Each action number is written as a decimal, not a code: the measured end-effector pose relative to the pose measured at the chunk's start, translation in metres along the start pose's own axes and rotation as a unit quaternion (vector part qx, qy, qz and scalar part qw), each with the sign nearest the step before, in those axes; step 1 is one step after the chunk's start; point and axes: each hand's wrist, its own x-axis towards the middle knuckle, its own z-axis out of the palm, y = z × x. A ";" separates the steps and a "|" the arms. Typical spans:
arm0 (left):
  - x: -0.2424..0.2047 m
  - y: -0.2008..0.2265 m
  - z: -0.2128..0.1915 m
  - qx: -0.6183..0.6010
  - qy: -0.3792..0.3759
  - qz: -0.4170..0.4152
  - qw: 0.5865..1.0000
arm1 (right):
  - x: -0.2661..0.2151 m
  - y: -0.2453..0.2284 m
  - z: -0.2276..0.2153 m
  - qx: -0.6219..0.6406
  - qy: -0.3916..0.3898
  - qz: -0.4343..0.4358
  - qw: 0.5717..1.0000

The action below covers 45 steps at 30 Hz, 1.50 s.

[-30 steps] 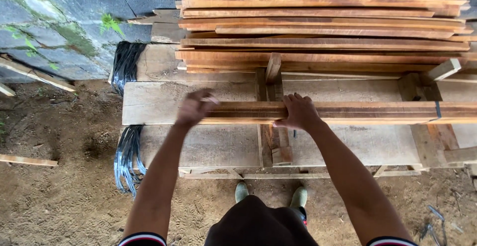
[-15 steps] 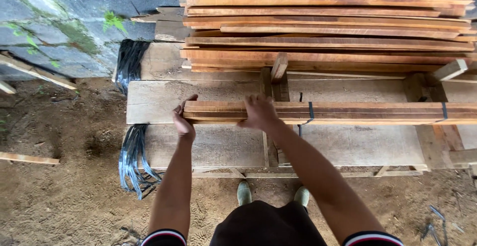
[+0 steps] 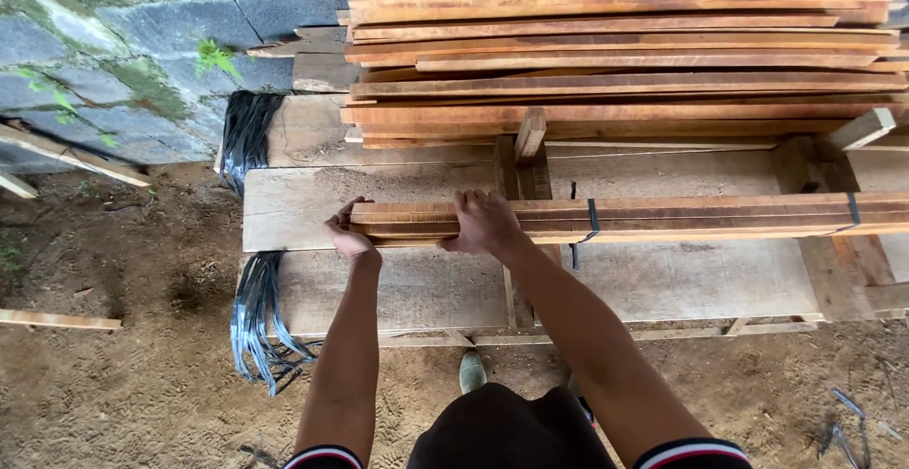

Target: Bundling long wooden strips together using black plastic or rubber straps.

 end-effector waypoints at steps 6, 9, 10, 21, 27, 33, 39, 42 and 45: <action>-0.010 0.006 0.014 -0.012 0.017 0.021 1.000 | 0.005 0.000 -0.012 0.005 0.008 -0.047 0.999; -0.010 0.004 0.012 -0.018 0.019 0.024 0.999 | 0.002 -0.017 0.004 -0.055 0.048 -0.033 0.997; -0.011 0.004 0.012 -0.017 0.022 0.024 0.999 | 0.003 -0.018 0.013 -0.053 0.047 -0.035 0.997; -0.039 0.019 0.028 -0.002 0.015 0.037 0.999 | 0.006 -0.019 0.014 -0.051 0.099 -0.065 0.992; -0.059 0.040 0.042 0.146 0.032 0.113 0.982 | 0.009 -0.019 0.015 0.005 0.050 -0.038 0.998; -0.056 0.056 0.029 0.544 -0.025 0.381 0.747 | 0.015 -0.017 -0.016 0.023 -0.104 -0.022 0.994; -0.139 0.089 0.104 0.842 -0.098 0.282 0.449 | 0.016 0.019 0.010 0.077 -0.172 -0.105 0.976; -0.088 0.017 0.078 0.766 -0.174 0.426 0.448 | 0.000 0.035 -0.073 0.143 -0.262 -0.103 0.949; -0.131 0.002 0.122 0.698 -0.190 0.518 0.457 | -0.026 0.079 -0.051 0.128 -0.273 -0.074 0.950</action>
